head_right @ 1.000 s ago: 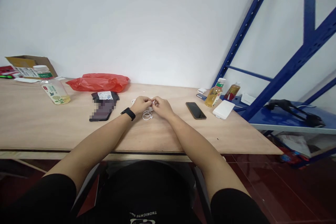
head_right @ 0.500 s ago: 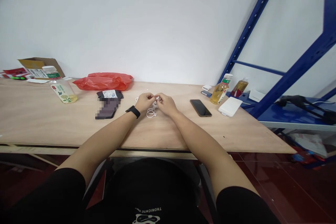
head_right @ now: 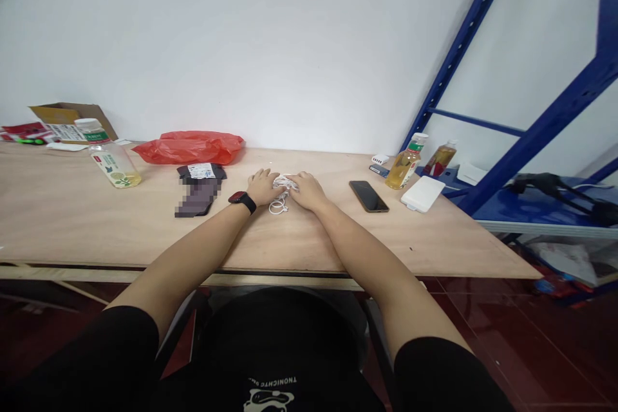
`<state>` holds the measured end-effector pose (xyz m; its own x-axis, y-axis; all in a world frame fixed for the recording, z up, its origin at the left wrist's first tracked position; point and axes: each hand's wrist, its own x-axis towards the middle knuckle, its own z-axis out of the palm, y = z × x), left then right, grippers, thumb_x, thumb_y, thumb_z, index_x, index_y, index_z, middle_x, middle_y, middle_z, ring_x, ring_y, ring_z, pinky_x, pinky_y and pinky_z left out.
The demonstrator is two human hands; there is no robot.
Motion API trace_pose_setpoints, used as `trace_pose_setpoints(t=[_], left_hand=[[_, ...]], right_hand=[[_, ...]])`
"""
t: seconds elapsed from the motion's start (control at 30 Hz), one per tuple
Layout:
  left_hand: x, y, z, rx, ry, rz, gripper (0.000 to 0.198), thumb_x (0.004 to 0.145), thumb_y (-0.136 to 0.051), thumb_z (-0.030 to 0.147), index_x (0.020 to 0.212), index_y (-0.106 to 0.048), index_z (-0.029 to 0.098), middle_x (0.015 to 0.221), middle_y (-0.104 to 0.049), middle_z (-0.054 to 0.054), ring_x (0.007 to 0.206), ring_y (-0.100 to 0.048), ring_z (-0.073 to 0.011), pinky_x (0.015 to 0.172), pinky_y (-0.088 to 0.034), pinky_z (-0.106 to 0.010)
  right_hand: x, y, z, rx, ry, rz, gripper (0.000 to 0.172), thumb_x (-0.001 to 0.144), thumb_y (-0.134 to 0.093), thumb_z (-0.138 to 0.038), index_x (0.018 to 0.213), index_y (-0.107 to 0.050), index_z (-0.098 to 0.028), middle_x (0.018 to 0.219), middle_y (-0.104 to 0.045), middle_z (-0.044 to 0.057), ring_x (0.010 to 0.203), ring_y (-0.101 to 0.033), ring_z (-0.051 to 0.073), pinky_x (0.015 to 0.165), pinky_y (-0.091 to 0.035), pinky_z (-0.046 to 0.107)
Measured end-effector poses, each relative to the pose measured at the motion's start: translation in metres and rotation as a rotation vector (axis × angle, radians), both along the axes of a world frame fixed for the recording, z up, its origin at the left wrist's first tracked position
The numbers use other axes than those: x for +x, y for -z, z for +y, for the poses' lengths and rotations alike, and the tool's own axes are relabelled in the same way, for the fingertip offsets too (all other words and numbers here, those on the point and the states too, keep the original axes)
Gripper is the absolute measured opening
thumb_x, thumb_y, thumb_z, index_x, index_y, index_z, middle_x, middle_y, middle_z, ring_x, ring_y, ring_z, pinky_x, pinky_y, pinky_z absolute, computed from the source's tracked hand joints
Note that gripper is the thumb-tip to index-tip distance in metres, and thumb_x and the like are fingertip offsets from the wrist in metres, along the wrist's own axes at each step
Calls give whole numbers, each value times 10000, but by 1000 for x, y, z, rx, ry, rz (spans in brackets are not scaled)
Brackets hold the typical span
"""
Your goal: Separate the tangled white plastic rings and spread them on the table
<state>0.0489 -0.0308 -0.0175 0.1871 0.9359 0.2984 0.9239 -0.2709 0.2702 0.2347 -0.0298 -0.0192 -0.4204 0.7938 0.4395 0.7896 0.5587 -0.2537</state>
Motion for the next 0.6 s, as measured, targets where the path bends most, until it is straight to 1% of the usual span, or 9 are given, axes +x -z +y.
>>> trace_pose_setpoints(t=[0.07,0.13,0.23,0.3,0.37,0.43,0.47,0.53,0.6], left_hand=[[0,2,1,-34,25,22,615,869,-497,588,1357,-552,218,1446,-488,-149,1363,-352,-377,1110,-236,-574],[1,3,1,-63,59,29,613,898,-438,595,1362,-543,207,1412,-526,-151,1333,-401,-363,1100,-260,-573],[0,0,0,-100,95,37,643,925,-359,618,1390,-512,201,1428,-519,-155,1345,-403,-358,1104,-254,-585],[-4,-5,0,-134,113,53,697,908,-348,667,1428,-472,221,1499,-443,-155,1400,-337,-370,1121,-204,-610],[-10,-9,1,-187,131,89,803,843,-413,735,1484,-395,252,1577,-316,-155,1458,-223,-393,1132,-128,-643],[-18,-11,3,-243,144,143,996,722,-547,781,1534,-297,262,1614,-202,-174,1480,-125,-430,1123,-73,-678],[-22,-10,4,-265,146,165,1079,663,-605,785,1546,-265,268,1621,-167,-179,1481,-98,-446,1118,-60,-688],[-27,-7,6,-288,148,189,1164,587,-663,786,1550,-256,275,1622,-154,-185,1476,-88,-466,1116,-63,-692],[-30,-2,8,-287,144,192,1188,552,-676,795,1543,-272,279,1621,-162,-182,1473,-104,-466,1127,-101,-667]], right_hand=[[-1,1,2,16,25,12,450,868,-604,-359,1293,-642,-219,1166,-621,121,1103,-541,273,997,-418,385],[0,3,5,9,40,26,487,857,-620,-376,1318,-622,-219,1268,-588,126,1192,-504,290,1048,-389,412],[3,8,12,-87,42,16,574,880,-590,-417,1421,-522,-238,1487,-444,120,1380,-358,335,1144,-281,490],[6,11,15,-192,30,2,612,909,-538,-471,1477,-446,-265,1570,-340,97,1457,-243,354,1175,-207,535],[8,14,17,-281,-13,-10,647,926,-489,-531,1511,-387,-274,1600,-287,83,1489,-180,344,1195,-163,532],[9,15,18,-326,-70,-16,710,914,-481,-597,1525,-359,-257,1606,-272,89,1499,-166,325,1210,-144,501],[9,15,17,-336,-92,-18,754,894,-498,-631,1528,-353,-249,1607,-270,94,1499,-168,321,1213,-142,491],[9,15,16,-342,-115,-18,842,839,-551,-684,1529,-350,-247,1605,-272,100,1495,-179,330,1214,-146,495],[8,15,15,-341,-120,-27,911,787,-598,-713,1530,-347,-250,1606,-269,102,1491,-187,345,1211,-153,504]])
